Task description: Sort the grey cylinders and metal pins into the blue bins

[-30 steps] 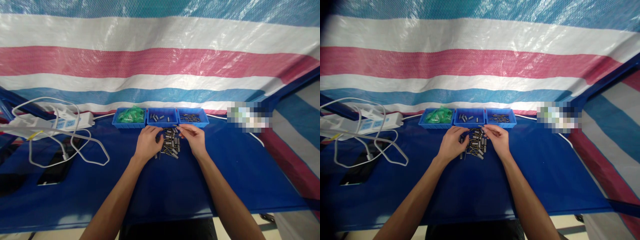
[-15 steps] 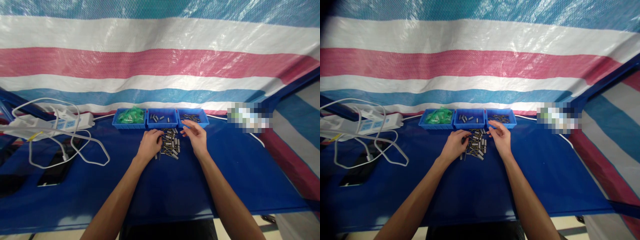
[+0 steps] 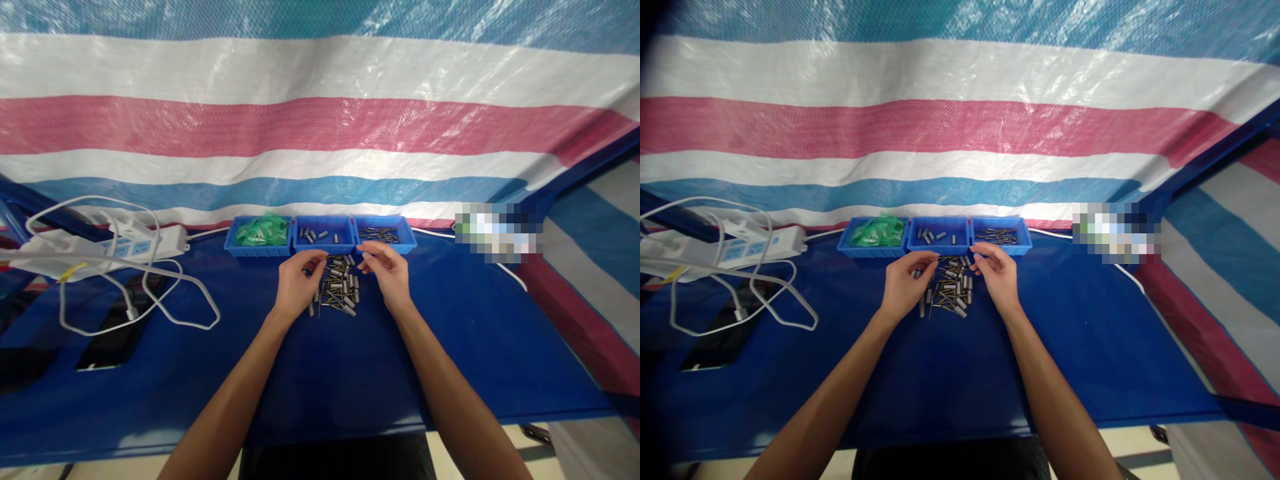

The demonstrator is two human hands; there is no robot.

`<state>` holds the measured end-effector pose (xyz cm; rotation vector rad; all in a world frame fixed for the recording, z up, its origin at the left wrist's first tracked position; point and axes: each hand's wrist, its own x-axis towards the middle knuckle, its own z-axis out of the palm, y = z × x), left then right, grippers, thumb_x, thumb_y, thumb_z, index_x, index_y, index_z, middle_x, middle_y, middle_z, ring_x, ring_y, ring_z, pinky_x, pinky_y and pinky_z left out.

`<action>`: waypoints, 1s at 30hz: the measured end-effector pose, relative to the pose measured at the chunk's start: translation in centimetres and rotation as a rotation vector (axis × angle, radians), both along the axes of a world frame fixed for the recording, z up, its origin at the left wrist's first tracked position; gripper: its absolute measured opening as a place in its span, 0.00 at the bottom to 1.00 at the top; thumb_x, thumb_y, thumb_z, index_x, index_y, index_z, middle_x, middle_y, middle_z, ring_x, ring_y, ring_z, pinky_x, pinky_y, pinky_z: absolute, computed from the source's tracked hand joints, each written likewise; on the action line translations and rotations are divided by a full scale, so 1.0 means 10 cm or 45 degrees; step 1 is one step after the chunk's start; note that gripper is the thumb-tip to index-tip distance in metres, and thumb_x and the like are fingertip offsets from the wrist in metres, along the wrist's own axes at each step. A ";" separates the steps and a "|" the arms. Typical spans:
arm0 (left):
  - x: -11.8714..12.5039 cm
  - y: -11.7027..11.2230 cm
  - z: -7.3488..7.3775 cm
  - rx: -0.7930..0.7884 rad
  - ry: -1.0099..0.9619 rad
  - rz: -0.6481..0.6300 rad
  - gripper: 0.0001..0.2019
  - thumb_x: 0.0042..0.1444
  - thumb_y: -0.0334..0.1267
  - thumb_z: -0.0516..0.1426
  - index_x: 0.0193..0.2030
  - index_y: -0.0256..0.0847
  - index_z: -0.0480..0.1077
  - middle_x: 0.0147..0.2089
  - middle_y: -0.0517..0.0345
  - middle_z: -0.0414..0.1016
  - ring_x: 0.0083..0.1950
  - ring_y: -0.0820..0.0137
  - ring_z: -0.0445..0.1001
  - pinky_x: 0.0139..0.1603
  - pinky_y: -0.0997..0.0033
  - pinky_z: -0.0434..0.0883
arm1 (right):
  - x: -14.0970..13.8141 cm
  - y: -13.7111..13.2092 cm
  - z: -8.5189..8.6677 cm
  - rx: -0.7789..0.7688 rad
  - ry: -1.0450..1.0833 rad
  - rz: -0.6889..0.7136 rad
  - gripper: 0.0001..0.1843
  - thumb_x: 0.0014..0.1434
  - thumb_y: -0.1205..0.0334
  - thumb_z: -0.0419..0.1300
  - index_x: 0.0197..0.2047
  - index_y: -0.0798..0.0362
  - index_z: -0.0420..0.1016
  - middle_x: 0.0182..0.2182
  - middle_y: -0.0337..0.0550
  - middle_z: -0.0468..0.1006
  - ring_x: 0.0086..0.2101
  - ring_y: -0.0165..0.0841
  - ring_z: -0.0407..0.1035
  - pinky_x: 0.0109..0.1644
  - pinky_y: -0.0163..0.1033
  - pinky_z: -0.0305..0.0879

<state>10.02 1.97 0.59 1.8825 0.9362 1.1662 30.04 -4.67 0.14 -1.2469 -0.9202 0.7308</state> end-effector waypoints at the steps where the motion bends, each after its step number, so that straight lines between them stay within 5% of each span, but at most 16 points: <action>1: 0.01 0.00 0.01 -0.075 -0.086 -0.006 0.07 0.62 0.37 0.63 0.45 0.41 0.80 0.42 0.53 0.84 0.40 0.66 0.82 0.45 0.67 0.78 | -0.01 0.00 0.00 -0.001 0.000 0.011 0.18 0.58 0.49 0.71 0.49 0.48 0.80 0.44 0.46 0.86 0.29 0.33 0.77 0.32 0.40 0.73; 6: 0.06 -0.01 0.03 -0.367 -0.379 0.009 0.13 0.55 0.44 0.69 0.42 0.38 0.79 0.38 0.53 0.83 0.39 0.67 0.82 0.45 0.67 0.79 | -0.07 -0.03 0.02 -0.028 -0.059 0.127 0.20 0.60 0.46 0.69 0.49 0.48 0.80 0.38 0.43 0.86 0.29 0.33 0.77 0.35 0.41 0.75; 18: 0.08 -0.03 0.01 -0.471 -0.496 0.090 0.17 0.48 0.44 0.74 0.40 0.38 0.79 0.31 0.58 0.81 0.31 0.72 0.79 0.36 0.73 0.76 | -0.20 -0.10 0.07 -0.068 -0.334 0.367 0.15 0.64 0.53 0.67 0.52 0.48 0.81 0.34 0.41 0.82 0.32 0.35 0.77 0.36 0.40 0.73; 30: 0.08 -0.03 0.01 -0.630 -0.593 0.020 0.20 0.45 0.43 0.75 0.42 0.37 0.78 0.37 0.52 0.85 0.39 0.65 0.85 0.45 0.68 0.81 | -0.18 -0.07 0.06 -0.109 -0.105 0.340 0.20 0.60 0.50 0.70 0.53 0.47 0.79 0.34 0.40 0.83 0.30 0.33 0.78 0.36 0.39 0.75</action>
